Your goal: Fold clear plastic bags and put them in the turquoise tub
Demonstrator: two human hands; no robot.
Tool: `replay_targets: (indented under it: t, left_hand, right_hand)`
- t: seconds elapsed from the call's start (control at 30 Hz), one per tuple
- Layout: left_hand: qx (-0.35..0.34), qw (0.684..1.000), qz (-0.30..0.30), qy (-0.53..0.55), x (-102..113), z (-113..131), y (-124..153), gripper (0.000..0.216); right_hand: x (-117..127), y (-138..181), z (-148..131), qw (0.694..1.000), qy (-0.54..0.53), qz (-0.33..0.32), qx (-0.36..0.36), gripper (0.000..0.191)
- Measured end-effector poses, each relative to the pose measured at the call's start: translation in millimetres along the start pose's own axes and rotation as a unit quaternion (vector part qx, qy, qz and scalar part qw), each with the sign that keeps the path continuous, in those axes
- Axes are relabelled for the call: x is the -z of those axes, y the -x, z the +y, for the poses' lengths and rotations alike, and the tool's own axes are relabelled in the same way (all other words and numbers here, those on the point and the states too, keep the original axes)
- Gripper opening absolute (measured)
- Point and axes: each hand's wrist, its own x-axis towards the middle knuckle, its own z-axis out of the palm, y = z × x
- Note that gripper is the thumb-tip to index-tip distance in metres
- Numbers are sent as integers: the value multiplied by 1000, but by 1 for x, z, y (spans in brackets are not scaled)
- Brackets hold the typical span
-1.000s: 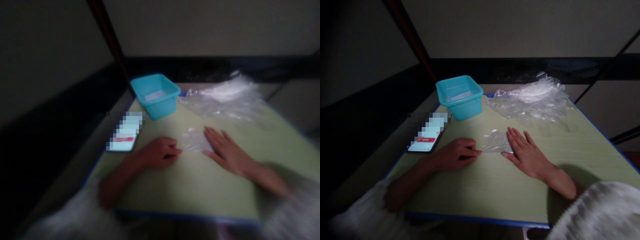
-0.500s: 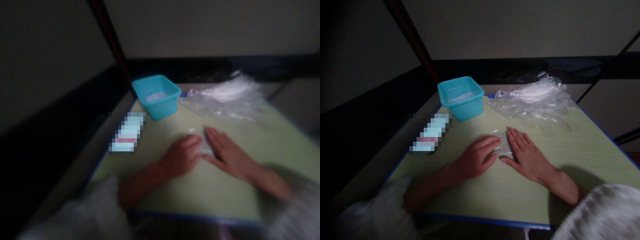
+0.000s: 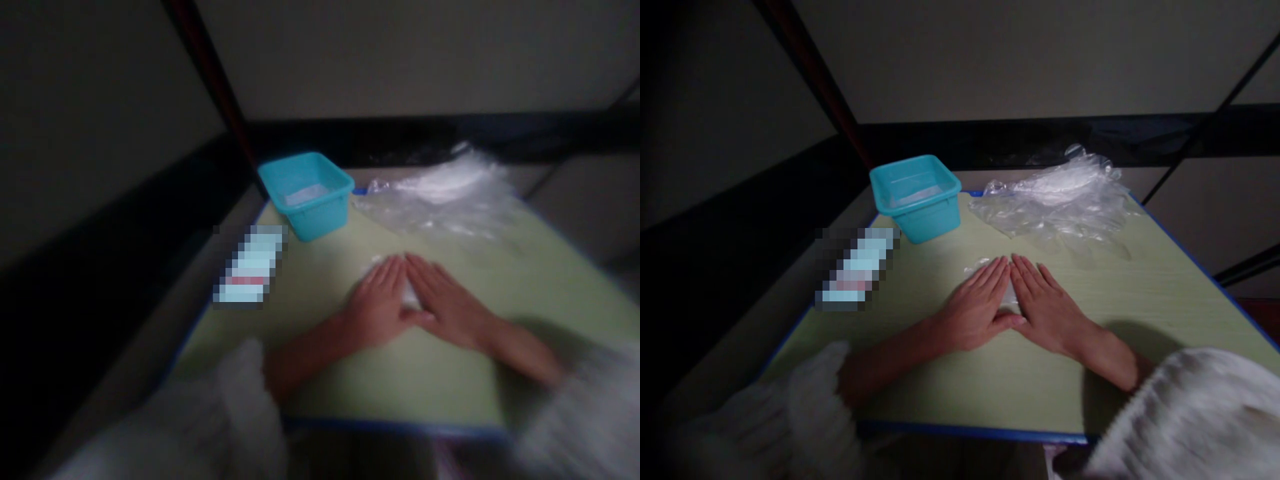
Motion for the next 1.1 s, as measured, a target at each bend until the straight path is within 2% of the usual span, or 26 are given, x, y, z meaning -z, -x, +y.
replay_targets:
  t: [0.2, 0.43, 0.57, 0.7, 0.8, 0.87, 0.97, 1.03, 1.1]
  left_hand:
    - [21, 1000, -12, -15, -2, -5, 4, 88]
    - [41, 999, -4, -18, -2, -18, 11, 81]
    - [43, 999, -1, -18, 0, -24, 15, 77]
    - [46, 999, -2, -12, -2, -26, 16, 73]
    - [48, 999, 5, 1, -3, -28, 17, 74]
    - [41, 999, 4, 16, -2, -30, 19, 78]
    - [23, 999, -6, 39, 3, -35, 24, 80]
    - [18, 998, -13, 53, 7, -39, 28, 78]
    - [18, 998, -20, 64, 11, -41, 30, 76]
  right_hand:
    - [2, 1, -2, 1000, 24, -4, -15, 82]
    - [13, -1, -6, 996, 12, -51, -79, 86]
    - [15, 2, -5, 993, -2, -70, -92, 87]
    - [18, 6, 4, 991, -36, -80, -101, 87]
    - [28, 5, 18, 985, -108, -95, -93, 86]
    - [36, 1, 28, 974, -182, -87, -101, 76]
    - [45, -7, 39, 947, -270, -45, -165, 47]
    - [46, -12, 42, 940, -286, -19, -187, 35]
    - [44, -15, 44, 943, -280, 0, -180, 29]
